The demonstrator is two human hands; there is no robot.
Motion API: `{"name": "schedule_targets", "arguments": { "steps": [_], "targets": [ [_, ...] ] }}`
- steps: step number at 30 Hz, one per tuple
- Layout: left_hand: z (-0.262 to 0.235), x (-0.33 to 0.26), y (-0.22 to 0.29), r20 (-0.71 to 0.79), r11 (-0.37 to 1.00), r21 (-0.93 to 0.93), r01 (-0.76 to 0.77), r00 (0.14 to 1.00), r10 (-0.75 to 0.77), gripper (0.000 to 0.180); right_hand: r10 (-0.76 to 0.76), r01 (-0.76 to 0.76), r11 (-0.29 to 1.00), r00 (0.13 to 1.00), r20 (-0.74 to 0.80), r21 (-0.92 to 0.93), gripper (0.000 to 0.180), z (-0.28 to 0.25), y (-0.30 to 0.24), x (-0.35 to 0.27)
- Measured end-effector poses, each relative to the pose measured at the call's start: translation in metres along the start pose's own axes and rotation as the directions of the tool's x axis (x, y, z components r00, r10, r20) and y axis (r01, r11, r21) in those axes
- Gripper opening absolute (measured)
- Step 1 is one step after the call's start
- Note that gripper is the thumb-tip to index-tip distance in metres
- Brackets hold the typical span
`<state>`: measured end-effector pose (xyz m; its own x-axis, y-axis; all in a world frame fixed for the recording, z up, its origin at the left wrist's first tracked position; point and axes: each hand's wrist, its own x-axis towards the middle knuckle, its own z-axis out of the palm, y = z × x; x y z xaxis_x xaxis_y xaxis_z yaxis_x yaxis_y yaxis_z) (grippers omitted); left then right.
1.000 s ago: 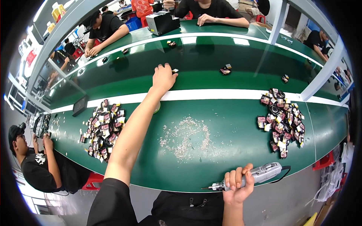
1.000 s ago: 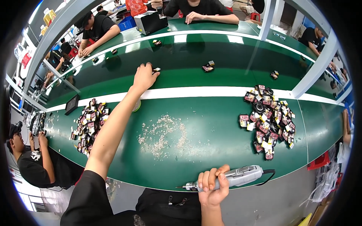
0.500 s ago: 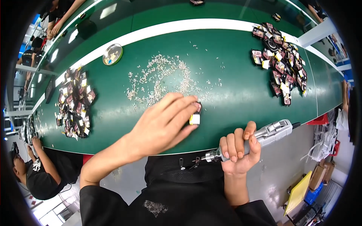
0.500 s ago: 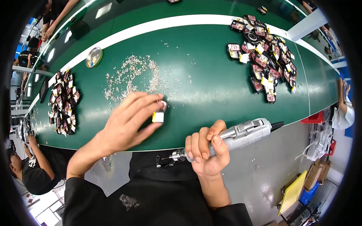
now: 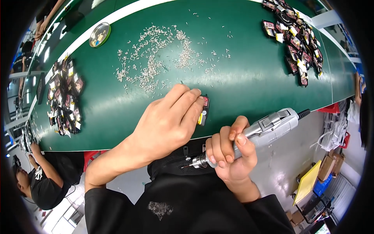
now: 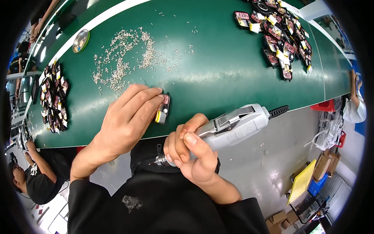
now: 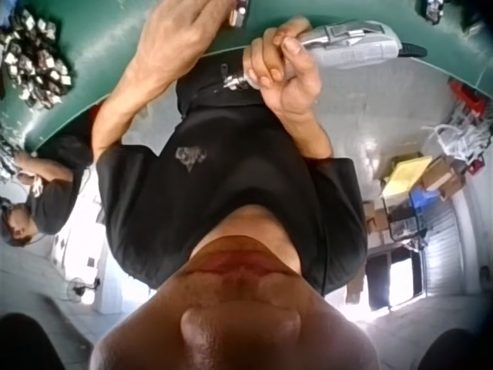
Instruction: Use an electric screwdriver to fasten components on small electronic parts at a factory assembly line.
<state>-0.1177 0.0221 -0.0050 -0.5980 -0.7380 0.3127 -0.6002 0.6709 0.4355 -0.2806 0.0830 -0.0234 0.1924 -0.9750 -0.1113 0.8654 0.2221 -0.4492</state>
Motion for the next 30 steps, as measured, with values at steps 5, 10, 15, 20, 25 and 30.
{"name": "schedule_targets", "arguments": {
  "steps": [5, 10, 15, 20, 25, 30],
  "targets": [
    [0.007, -0.007, 0.012, -0.07, 0.978, 0.165, -0.131, 0.987, 0.144, 0.032, 0.018, -0.026, 0.998, 0.989, -0.144, -0.051, 0.004, 0.005, 0.015, -0.008],
    [0.009, -0.014, 0.013, -0.078, 0.987, 0.113, -0.113, 0.989, 0.122, 0.036, -0.028, 0.008, 0.992, 0.986, -0.161, -0.124, 0.006, 0.002, 0.017, -0.007],
    [0.002, -0.02, 0.016, 0.061, 0.999, 0.031, -0.019, 0.998, 0.017, 0.04, 0.036, -0.032, 0.996, 0.998, 0.047, -0.081, 0.009, -0.003, -0.015, 0.002],
    [-0.004, -0.023, 0.02, 0.141, 0.996, 0.07, -0.052, 0.989, 0.042, 0.043, -0.168, 0.241, 0.945, 0.936, 0.308, -0.219, 0.023, 0.016, -0.061, 0.025],
    [0.0, -0.024, 0.017, 0.089, 0.995, 0.073, -0.068, 0.994, 0.061, 0.043, -0.176, 0.288, 0.913, 0.917, 0.358, -0.29, 0.029, 0.021, -0.067, 0.049],
    [0.004, -0.025, 0.015, 0.06, 0.995, 0.074, -0.066, 0.996, 0.061, 0.04, -0.208, 0.321, 0.896, 0.914, 0.349, -0.306, 0.033, 0.013, -0.055, 0.061]
  ]
}}
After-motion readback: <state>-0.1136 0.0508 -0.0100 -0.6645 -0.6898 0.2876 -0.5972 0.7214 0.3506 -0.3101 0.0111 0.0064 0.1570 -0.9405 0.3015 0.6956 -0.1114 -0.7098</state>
